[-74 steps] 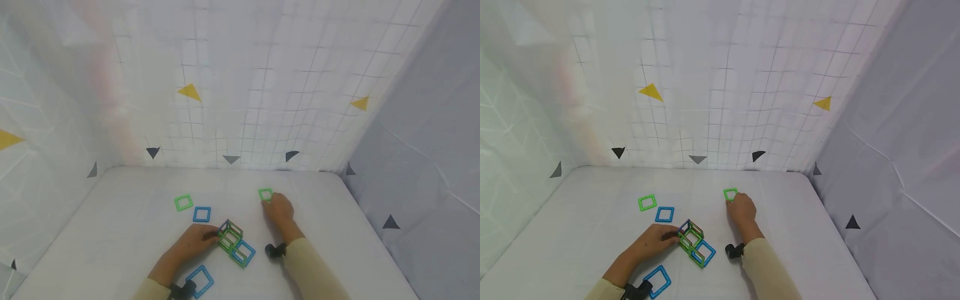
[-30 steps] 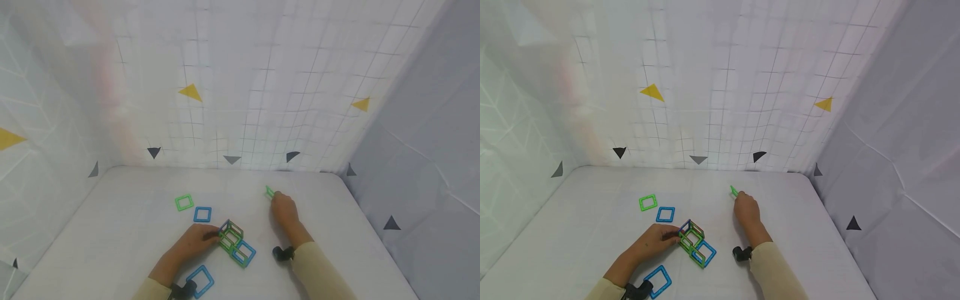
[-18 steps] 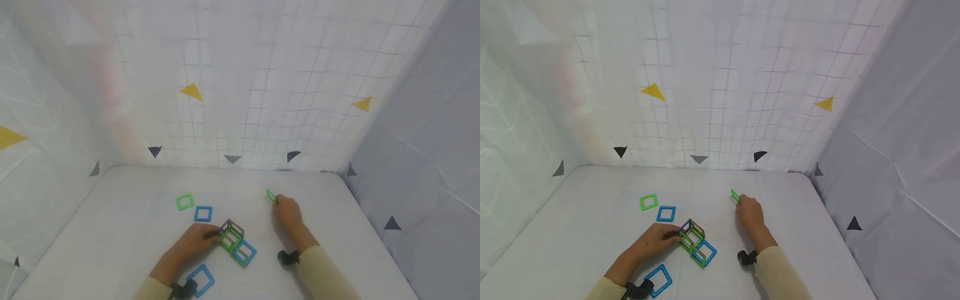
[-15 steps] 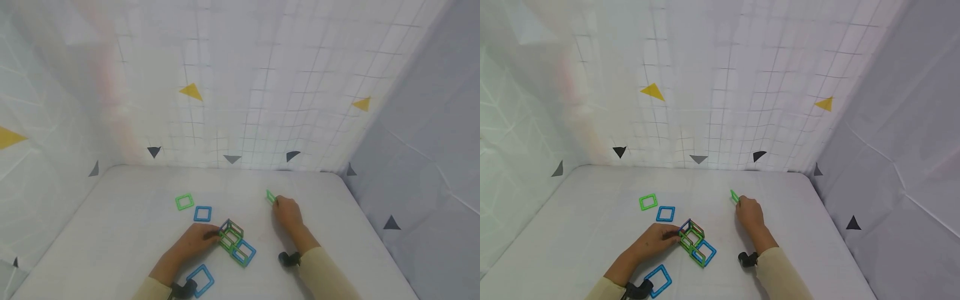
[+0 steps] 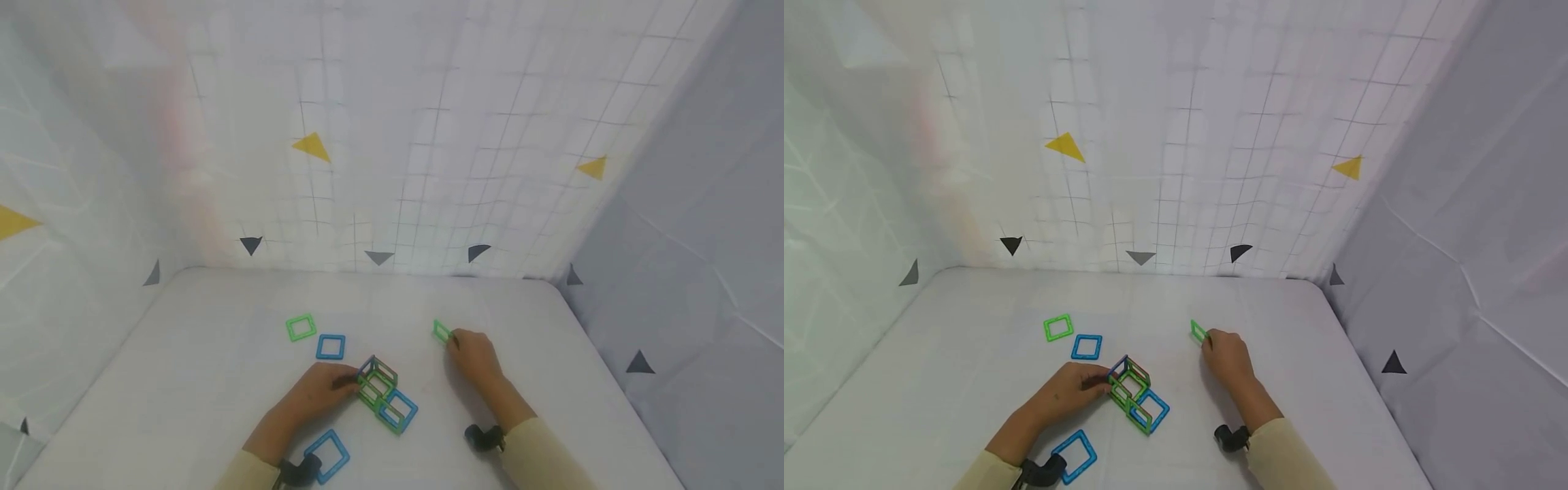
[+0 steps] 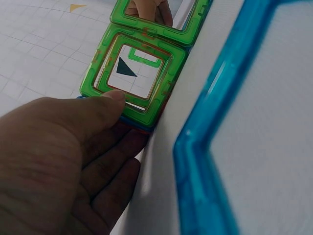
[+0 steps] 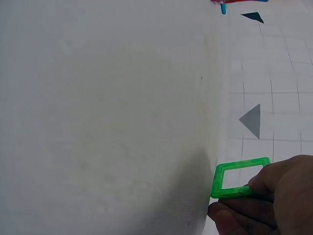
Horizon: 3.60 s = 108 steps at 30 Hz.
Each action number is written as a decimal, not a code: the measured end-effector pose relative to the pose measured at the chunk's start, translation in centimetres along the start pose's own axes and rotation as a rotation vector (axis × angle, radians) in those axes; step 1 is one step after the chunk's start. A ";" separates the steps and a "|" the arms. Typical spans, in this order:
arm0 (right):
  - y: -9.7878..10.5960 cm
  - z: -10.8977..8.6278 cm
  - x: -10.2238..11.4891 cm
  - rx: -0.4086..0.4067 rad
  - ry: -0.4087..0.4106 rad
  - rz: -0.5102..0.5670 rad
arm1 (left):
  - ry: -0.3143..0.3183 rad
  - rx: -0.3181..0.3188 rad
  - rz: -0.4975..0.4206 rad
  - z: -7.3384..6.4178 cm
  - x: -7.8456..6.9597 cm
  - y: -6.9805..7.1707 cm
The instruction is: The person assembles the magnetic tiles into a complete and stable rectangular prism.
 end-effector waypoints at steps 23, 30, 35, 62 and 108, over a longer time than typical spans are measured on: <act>1.0 -4.3 0.0 0.093 -0.044 0.102 | 0.013 0.012 -0.008 -0.3 -0.5 0.3; 1.2 -5.1 -0.5 0.110 -0.071 0.082 | 0.028 0.003 -0.004 -0.3 -0.6 0.3; 1.4 -5.9 -0.7 0.139 -0.099 0.065 | 0.009 0.008 -0.014 -0.2 -0.4 0.2; 1.5 -9.4 0.7 0.216 -0.022 0.159 | -0.010 0.001 -0.005 -0.1 -0.3 0.1; 0.6 -10.1 4.1 0.337 0.152 0.233 | -0.005 -0.015 0.020 -0.2 -0.4 0.1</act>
Point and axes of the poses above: each hand's wrist, its own z-axis towards the middle knuckle, its own y-axis out of the back of the hand, x = y × z, the point moved 1 cm from there along z, towards the middle knuckle, and after that the axes turned 5 degrees about -y, right-handed, at the moved point
